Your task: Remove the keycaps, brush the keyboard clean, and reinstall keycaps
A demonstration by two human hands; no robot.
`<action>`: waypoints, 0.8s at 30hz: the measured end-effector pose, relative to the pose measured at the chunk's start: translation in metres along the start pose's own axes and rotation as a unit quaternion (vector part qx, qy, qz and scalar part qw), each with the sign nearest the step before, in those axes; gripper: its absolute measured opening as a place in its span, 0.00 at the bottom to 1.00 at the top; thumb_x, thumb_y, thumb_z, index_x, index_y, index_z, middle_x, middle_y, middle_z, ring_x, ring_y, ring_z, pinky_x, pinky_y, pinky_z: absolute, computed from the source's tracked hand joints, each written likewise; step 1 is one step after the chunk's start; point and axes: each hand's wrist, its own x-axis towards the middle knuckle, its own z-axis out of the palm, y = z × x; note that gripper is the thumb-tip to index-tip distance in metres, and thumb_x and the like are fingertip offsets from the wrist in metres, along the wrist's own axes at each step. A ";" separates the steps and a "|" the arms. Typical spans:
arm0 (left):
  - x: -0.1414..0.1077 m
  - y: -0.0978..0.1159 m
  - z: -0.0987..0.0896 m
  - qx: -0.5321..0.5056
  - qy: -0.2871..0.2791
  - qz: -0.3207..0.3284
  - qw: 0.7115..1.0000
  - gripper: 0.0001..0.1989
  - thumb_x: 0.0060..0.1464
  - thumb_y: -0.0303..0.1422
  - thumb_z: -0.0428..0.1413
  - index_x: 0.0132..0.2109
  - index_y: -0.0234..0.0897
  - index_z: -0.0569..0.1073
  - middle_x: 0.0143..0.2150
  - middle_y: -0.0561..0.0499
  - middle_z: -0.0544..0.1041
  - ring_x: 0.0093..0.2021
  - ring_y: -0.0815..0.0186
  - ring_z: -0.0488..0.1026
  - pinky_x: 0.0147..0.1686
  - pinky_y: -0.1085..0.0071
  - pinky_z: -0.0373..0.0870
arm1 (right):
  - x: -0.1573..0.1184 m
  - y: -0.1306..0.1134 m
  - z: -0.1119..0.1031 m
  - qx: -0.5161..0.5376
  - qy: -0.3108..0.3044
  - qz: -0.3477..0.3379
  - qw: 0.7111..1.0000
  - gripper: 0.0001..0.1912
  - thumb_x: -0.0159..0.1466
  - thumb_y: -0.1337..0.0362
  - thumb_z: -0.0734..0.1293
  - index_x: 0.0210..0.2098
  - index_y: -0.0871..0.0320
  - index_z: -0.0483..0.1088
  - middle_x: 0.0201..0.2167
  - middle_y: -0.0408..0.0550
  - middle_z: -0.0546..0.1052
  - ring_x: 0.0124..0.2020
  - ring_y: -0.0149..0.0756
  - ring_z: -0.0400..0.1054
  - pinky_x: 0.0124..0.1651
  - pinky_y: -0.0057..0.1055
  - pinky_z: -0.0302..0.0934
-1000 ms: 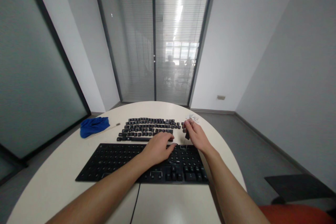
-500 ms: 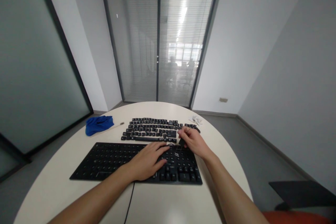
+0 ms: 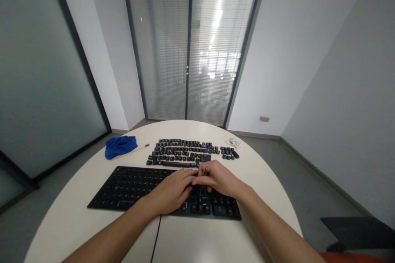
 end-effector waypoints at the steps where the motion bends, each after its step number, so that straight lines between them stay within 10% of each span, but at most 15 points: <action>1: -0.001 -0.001 0.000 -0.004 0.000 0.001 1.000 0.24 0.61 0.23 0.51 0.62 0.44 0.67 0.65 0.48 0.69 0.65 0.60 0.64 0.67 0.56 0.60 | -0.002 0.002 0.001 -0.001 0.007 -0.001 1.000 0.22 0.62 0.45 0.70 0.24 0.56 0.68 0.18 0.38 0.69 0.17 0.30 0.64 0.22 0.26 0.55; 13: -0.003 0.002 0.000 0.052 -0.006 0.039 0.998 0.17 0.64 0.30 0.52 0.58 0.39 0.72 0.65 0.44 0.69 0.65 0.56 0.64 0.67 0.53 0.58 | -0.027 0.001 0.002 -0.073 0.017 -0.159 0.984 0.18 0.67 0.49 0.67 0.29 0.53 0.79 0.27 0.46 0.80 0.28 0.36 0.73 0.34 0.30 0.63; 24: -0.005 0.002 -0.004 0.024 -0.035 0.082 0.996 0.18 0.59 0.32 0.59 0.57 0.42 0.74 0.65 0.45 0.69 0.66 0.53 0.63 0.67 0.49 0.57 | -0.022 0.024 0.001 0.012 0.023 -0.078 0.997 0.19 0.56 0.47 0.76 0.30 0.59 0.81 0.24 0.46 0.80 0.26 0.34 0.71 0.30 0.27 0.63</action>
